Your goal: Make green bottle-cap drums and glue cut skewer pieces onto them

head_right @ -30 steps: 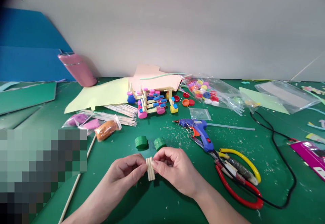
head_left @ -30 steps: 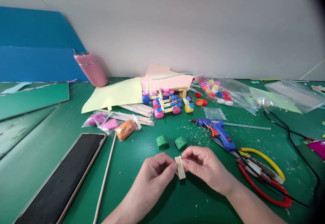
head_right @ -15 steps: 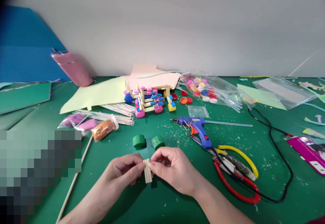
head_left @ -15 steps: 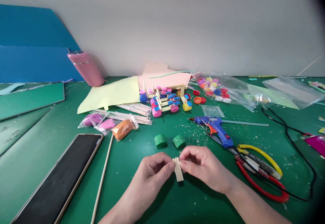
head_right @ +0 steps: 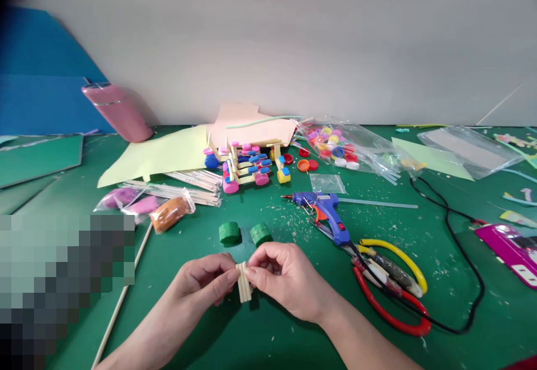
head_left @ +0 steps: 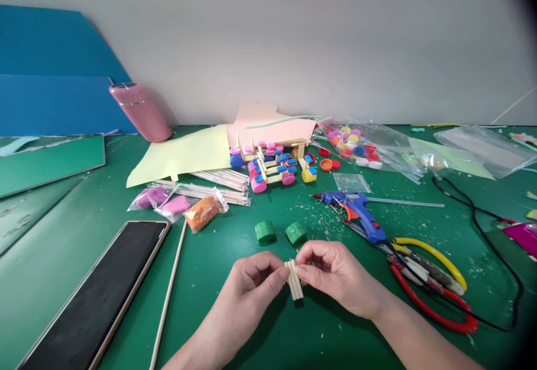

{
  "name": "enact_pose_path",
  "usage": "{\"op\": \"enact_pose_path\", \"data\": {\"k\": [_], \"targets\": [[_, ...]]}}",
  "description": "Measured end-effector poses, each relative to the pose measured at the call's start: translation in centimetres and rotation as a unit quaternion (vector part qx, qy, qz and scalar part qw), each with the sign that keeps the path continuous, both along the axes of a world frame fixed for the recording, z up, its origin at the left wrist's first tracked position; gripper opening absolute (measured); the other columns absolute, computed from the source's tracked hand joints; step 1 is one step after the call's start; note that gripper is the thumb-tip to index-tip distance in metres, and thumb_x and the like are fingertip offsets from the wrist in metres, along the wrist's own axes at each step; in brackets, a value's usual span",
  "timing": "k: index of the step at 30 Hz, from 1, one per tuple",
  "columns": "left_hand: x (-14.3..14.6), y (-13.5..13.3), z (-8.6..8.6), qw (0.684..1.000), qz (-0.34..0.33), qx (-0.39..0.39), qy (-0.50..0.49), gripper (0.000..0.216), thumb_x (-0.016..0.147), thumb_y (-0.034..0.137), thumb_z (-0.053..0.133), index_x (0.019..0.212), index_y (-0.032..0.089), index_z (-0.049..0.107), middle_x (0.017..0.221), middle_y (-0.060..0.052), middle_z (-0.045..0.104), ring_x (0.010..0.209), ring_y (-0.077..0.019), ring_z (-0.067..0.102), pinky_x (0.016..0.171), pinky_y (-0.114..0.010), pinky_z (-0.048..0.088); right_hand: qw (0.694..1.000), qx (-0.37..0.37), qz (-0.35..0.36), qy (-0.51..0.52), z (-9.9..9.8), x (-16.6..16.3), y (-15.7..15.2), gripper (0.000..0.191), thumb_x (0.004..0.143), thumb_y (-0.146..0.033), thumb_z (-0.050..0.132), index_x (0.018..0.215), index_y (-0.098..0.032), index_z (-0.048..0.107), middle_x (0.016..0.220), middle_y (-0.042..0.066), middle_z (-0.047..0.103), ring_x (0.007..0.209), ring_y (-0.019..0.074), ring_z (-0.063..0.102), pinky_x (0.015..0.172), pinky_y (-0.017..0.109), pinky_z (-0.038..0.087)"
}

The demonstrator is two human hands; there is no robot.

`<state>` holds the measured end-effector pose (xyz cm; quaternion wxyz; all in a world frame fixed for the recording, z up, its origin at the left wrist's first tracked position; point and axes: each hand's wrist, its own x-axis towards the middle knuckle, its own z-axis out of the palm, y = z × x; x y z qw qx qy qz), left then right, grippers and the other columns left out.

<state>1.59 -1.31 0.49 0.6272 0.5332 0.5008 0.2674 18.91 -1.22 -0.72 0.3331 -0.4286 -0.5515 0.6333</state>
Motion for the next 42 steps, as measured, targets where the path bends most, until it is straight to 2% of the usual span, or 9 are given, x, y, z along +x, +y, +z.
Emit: {"op": "enact_pose_path", "data": {"k": [12, 17, 23, 33, 39, 42], "targets": [[0.1, 0.0, -0.2, 0.999, 0.022, -0.013, -0.028, 0.03, 0.077, 0.036, 0.057, 0.057, 0.014, 0.056, 0.052, 0.004, 0.04, 0.052, -0.0101, 0.032, 0.049, -0.023, 0.024, 1.0, -0.006, -0.007, 0.006, 0.0, -0.2, 0.0, 0.015, 0.077, -0.028, 0.066, 0.072, -0.016, 0.059, 0.061, -0.005, 0.05, 0.056, 0.0078, 0.042, 0.051, 0.019, 0.034], [-0.1, 0.2, -0.7, 0.988, 0.067, -0.067, -0.124, 0.026, 0.075, 0.034, 0.062, 0.057, 0.014, 0.057, 0.05, 0.004, 0.043, 0.051, -0.0088, 0.033, 0.05, -0.022, 0.025, 1.0, -0.01, -0.005, 0.029, 0.3, -0.2, 0.1, 0.022, 0.081, -0.036, 0.061, 0.076, -0.015, 0.061, 0.065, -0.002, 0.055, 0.056, 0.0087, 0.046, 0.054, 0.02, 0.037], [-0.4, 0.3, -0.8, 0.961, 0.124, -0.115, -0.221, 0.022, 0.071, 0.031, 0.067, 0.059, 0.014, 0.059, 0.051, 0.003, 0.048, 0.052, -0.0083, 0.037, 0.053, -0.021, 0.03, 1.0, -0.003, -0.017, 0.008, 0.3, -0.4, 0.2, 0.033, 0.082, -0.047, 0.055, 0.079, -0.014, 0.06, 0.064, -0.001, 0.055, 0.051, 0.0079, 0.041, 0.048, 0.02, 0.032], [-0.5, 0.2, -1.2, 0.958, 0.173, -0.052, -0.223, 0.023, 0.072, 0.032, 0.067, 0.059, 0.014, 0.06, 0.052, 0.003, 0.047, 0.054, -0.0096, 0.039, 0.055, -0.022, 0.034, 1.0, 0.019, -0.01, -0.004, 0.9, -1.9, -0.2, 0.032, 0.08, -0.046, 0.058, 0.079, -0.013, 0.06, 0.066, -0.001, 0.053, 0.058, 0.01, 0.045, 0.053, 0.021, 0.035], [-0.4, 0.1, -1.2, 0.957, 0.202, -0.035, -0.208, 0.023, 0.07, 0.033, 0.068, 0.059, 0.015, 0.061, 0.053, 0.004, 0.048, 0.054, -0.0099, 0.04, 0.055, -0.021, 0.035, 0.997, 0.039, -0.06, -0.026, 1.5, -3.5, -0.9, 0.029, 0.077, -0.041, 0.063, 0.075, -0.012, 0.061, 0.06, -0.004, 0.045, 0.055, 0.0085, 0.036, 0.049, 0.02, 0.028], [-0.4, 0.0, -1.0, 0.958, 0.199, -0.026, -0.205, 0.022, 0.071, 0.033, 0.068, 0.06, 0.015, 0.061, 0.054, 0.003, 0.05, 0.055, -0.0105, 0.042, 0.055, -0.022, 0.035, 0.995, 0.045, -0.082, -0.03, 1.8, -4.1, -1.0, 0.032, 0.079, -0.043, 0.06, 0.072, -0.012, 0.06, 0.059, -0.003, 0.047, 0.054, 0.0086, 0.038, 0.049, 0.02, 0.028]]}}
